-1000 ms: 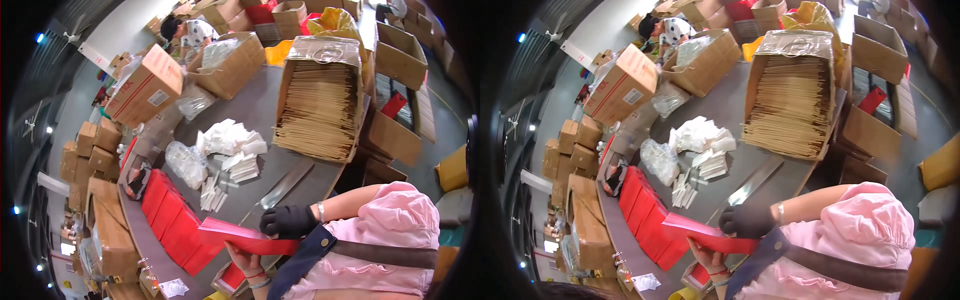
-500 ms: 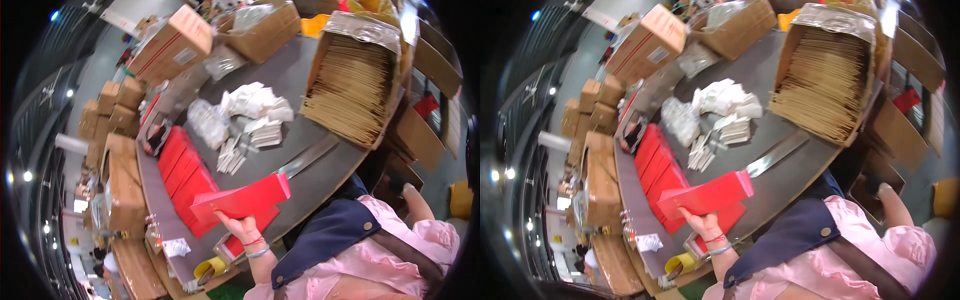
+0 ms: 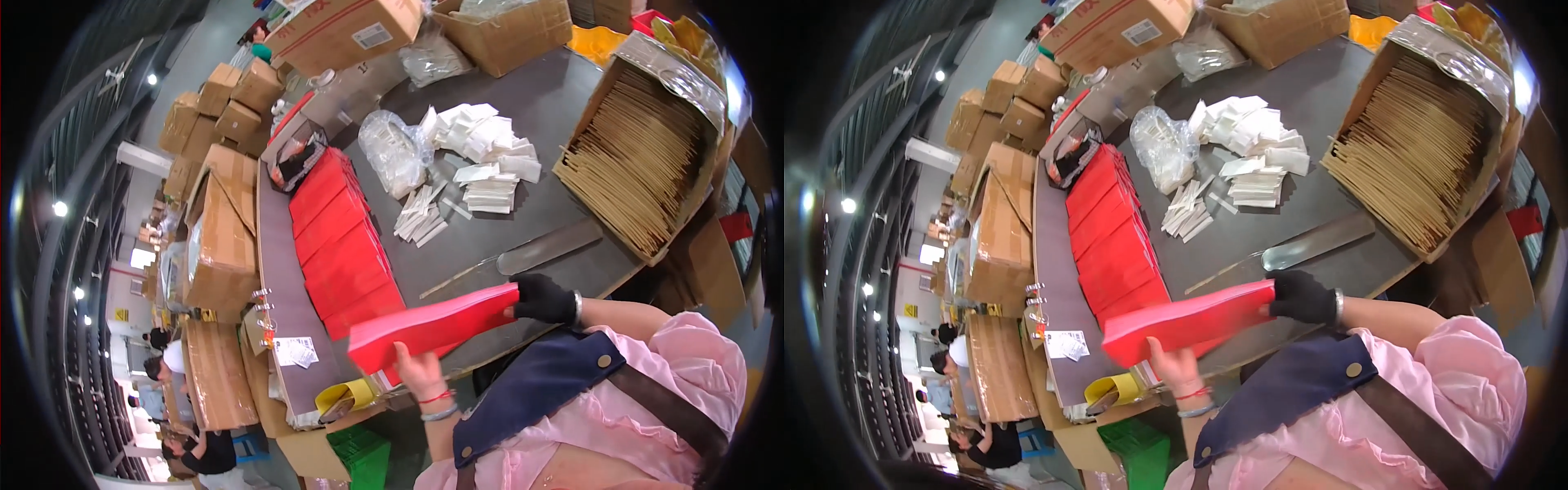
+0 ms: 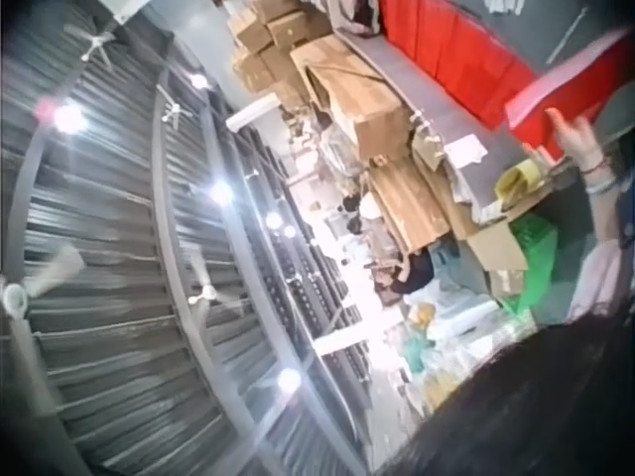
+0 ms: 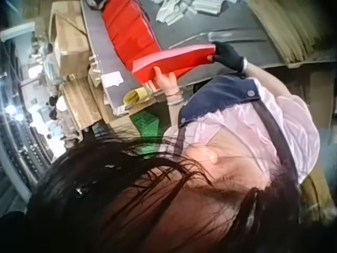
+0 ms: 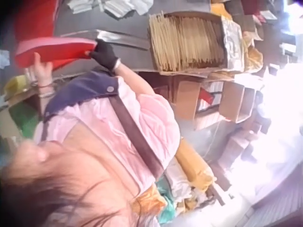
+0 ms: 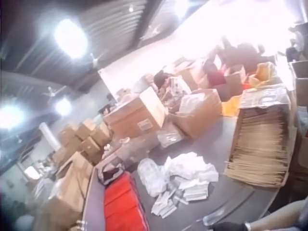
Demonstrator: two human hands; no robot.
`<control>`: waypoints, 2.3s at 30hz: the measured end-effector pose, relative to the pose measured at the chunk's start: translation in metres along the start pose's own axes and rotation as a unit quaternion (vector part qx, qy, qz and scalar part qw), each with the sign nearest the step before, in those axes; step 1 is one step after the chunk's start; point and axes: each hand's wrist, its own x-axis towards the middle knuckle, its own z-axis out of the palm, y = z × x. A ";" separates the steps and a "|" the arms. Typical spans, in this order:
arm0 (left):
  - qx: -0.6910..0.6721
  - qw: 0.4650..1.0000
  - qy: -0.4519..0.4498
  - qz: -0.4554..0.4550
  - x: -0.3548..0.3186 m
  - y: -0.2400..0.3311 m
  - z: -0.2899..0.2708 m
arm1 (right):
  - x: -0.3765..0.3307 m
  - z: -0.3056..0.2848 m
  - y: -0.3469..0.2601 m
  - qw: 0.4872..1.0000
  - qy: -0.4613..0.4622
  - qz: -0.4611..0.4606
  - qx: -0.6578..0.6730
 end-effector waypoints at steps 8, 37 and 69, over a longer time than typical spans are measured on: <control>0.528 0.840 -0.127 -0.007 0.010 0.031 -0.050 | -0.009 -0.059 0.024 0.966 0.028 -0.062 -0.251; 0.877 0.346 -0.326 0.076 0.027 -0.007 0.012 | 0.073 0.027 0.023 0.915 -0.163 0.053 -0.366; 0.777 0.610 -0.144 0.066 0.020 -0.059 0.024 | 0.043 -0.041 -0.042 0.783 -0.114 -0.097 -0.603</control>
